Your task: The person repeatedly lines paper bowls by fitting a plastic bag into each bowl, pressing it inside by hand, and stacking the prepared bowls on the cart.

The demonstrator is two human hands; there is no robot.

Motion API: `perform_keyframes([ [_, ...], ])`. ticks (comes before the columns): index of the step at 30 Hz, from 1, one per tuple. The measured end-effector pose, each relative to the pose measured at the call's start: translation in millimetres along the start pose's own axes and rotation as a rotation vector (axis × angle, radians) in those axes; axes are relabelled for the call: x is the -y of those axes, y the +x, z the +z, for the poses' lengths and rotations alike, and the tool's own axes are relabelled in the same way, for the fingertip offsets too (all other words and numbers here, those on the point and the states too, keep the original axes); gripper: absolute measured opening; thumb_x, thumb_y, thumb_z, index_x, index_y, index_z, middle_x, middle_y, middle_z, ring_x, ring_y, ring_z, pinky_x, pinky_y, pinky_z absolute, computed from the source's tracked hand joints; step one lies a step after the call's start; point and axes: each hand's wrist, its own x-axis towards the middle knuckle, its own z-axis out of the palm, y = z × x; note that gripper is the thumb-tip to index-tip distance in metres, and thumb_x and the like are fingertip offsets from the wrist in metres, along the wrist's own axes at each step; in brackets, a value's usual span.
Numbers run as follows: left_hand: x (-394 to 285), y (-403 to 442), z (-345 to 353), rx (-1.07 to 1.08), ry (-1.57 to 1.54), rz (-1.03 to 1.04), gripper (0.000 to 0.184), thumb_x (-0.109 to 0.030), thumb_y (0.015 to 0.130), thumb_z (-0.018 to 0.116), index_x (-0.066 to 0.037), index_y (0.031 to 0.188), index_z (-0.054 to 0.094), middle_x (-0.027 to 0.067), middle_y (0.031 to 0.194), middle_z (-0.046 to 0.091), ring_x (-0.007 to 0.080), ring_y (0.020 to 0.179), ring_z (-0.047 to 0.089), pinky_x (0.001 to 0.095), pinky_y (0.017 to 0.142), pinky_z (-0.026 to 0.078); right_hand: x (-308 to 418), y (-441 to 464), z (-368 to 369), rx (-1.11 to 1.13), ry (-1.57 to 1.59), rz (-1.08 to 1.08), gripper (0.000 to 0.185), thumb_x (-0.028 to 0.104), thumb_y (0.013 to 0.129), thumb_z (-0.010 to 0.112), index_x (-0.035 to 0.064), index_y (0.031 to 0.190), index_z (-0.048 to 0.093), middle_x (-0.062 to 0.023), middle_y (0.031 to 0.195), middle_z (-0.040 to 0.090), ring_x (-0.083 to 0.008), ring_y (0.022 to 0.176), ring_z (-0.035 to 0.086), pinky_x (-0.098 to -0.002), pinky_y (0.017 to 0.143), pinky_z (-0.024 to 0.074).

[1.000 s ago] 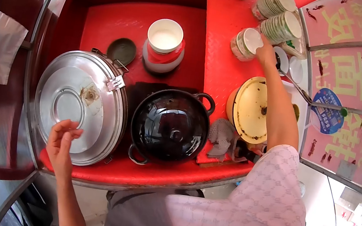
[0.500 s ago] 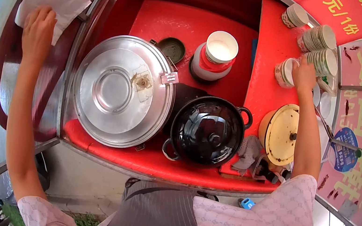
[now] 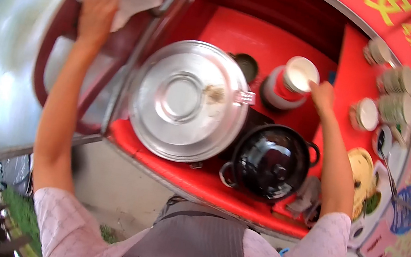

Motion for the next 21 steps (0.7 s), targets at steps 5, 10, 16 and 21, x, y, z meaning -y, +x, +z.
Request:
perform_keyframes([
  [5,-27.1,-7.7,-20.7,-0.088,-0.174,0.138,0.009,-0.015,0.078,0.065,-0.011,0.077,0.057,0.0068,0.081,0.054,0.0260,0.081,0.056,0.0402,0.075,0.044,1.3,-1.1,9.6,-0.138,-0.085,0.021,0.031,0.020,0.079,0.064,-0.0100,0.076,0.066,-0.0256,0.070,0.067,-0.0396,0.067,0.069,-0.0496,0.064,0.0522],
  [10,-114.1,-61.1,-50.5,-0.014,-0.487,0.347,0.008,-0.016,0.073,0.062,-0.011,0.076,0.056,0.0044,0.079,0.052,0.0229,0.079,0.054,0.0356,0.072,0.043,22.6,-12.8,-9.1,-0.108,-0.094,0.052,0.030,0.019,0.076,0.062,-0.0108,0.081,0.067,-0.0324,0.084,0.067,-0.0442,0.085,0.069,-0.0520,0.077,0.0514],
  [16,-213.4,-131.6,-131.9,0.085,-1.099,-0.085,0.015,-0.011,0.085,0.069,-0.005,0.077,0.058,0.0091,0.089,0.062,0.0298,0.087,0.059,0.0421,0.079,0.046,39.9,-30.8,-35.8,-0.194,-0.092,-0.061,0.031,0.021,0.080,0.060,-0.0097,0.081,0.065,-0.0308,0.080,0.067,-0.0440,0.081,0.069,-0.0515,0.074,0.0517],
  [21,-235.8,-174.9,-174.5,0.159,-1.735,-0.432,0.022,-0.017,0.098,0.058,0.000,0.086,0.062,0.0139,0.121,0.069,0.0298,0.115,0.063,0.0379,0.098,0.046,147.1,-129.4,-59.9,0.035,0.351,-0.165,0.032,0.023,0.090,0.059,-0.0074,0.078,0.062,-0.0181,0.065,0.064,-0.0242,0.059,0.065,-0.0387,0.057,0.0509],
])
